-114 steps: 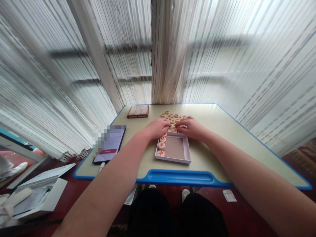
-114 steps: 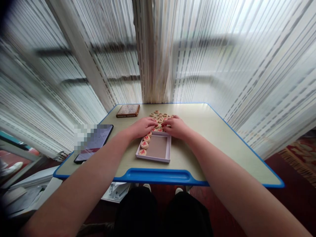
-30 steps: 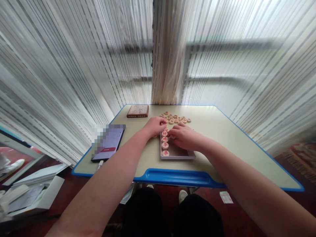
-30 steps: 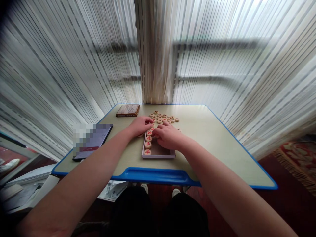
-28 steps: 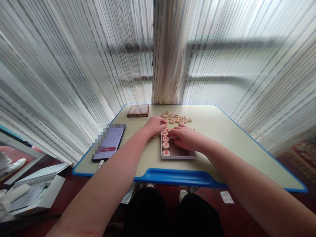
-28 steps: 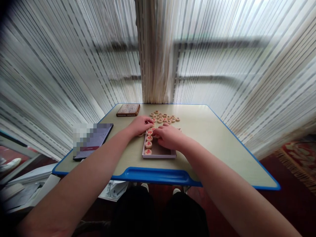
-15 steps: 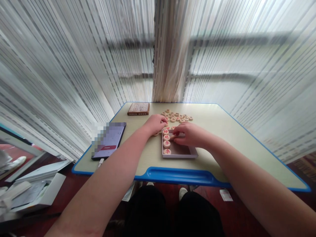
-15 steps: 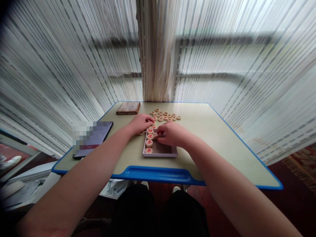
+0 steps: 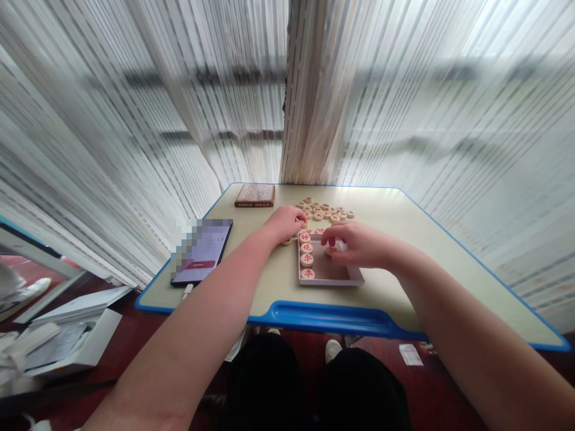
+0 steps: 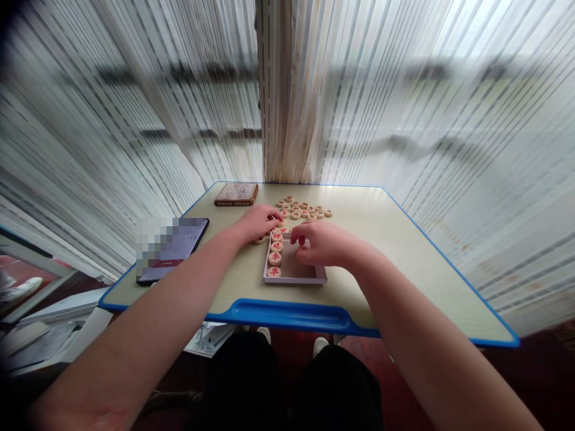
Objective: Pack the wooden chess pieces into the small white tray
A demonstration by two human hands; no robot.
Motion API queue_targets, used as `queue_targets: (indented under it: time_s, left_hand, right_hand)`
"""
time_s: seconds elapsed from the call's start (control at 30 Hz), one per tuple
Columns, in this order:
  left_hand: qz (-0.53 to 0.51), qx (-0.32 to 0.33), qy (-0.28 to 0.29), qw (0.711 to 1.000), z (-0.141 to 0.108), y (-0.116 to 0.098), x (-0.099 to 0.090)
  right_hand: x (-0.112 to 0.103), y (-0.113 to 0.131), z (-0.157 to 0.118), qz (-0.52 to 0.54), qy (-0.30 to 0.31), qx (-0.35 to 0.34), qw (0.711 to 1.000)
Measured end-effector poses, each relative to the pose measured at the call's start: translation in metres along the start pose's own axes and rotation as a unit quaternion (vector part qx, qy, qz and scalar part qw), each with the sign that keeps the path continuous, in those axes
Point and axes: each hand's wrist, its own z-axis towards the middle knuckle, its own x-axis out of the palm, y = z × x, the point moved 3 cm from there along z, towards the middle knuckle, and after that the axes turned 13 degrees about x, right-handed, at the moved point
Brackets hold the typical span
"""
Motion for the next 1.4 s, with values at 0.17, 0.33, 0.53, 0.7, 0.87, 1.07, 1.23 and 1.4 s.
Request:
queue_targets:
  time_s: [0.17,0.33,0.53,0.7,0.87,1.07,1.23,1.4]
  left_hand:
    - [-0.003,-0.013,-0.002,1.000,-0.001,0.000,-0.001]
    - [0.003,-0.009,-0.001,1.000,0.000,0.001,-0.001]
    - [-0.006,-0.012,-0.008,1.000,0.000,0.002,0.000]
    - [-0.029,-0.026,-0.010,0.999,-0.002,0.001,0.000]
    - [-0.031,-0.019,-0.012,0.999,-0.002,0.002,0.000]
    - [-0.005,-0.013,-0.005,1.000,-0.001,0.004,0.001]
    - [0.010,0.006,0.001,1.000,0.000,0.005,0.001]
    - [0.018,0.007,0.002,1.000,0.000,0.003,0.000]
  right_hand:
    - [0.004,-0.005,0.001,-0.025,0.000,0.014,1.000]
    - [0.006,-0.014,0.004,-0.057,-0.011,0.053,0.997]
    - [0.010,-0.010,0.009,-0.074,-0.012,0.040,0.996]
    - [0.014,-0.003,0.014,-0.065,-0.045,0.044,0.996]
    - [0.014,-0.004,0.014,-0.076,-0.067,0.072,0.992]
    - [0.017,-0.008,0.019,-0.065,-0.092,0.076,0.991]
    - [0.020,-0.011,0.022,-0.050,-0.094,0.069,0.992]
    - [0.021,-0.010,0.022,-0.035,-0.097,0.060,0.993]
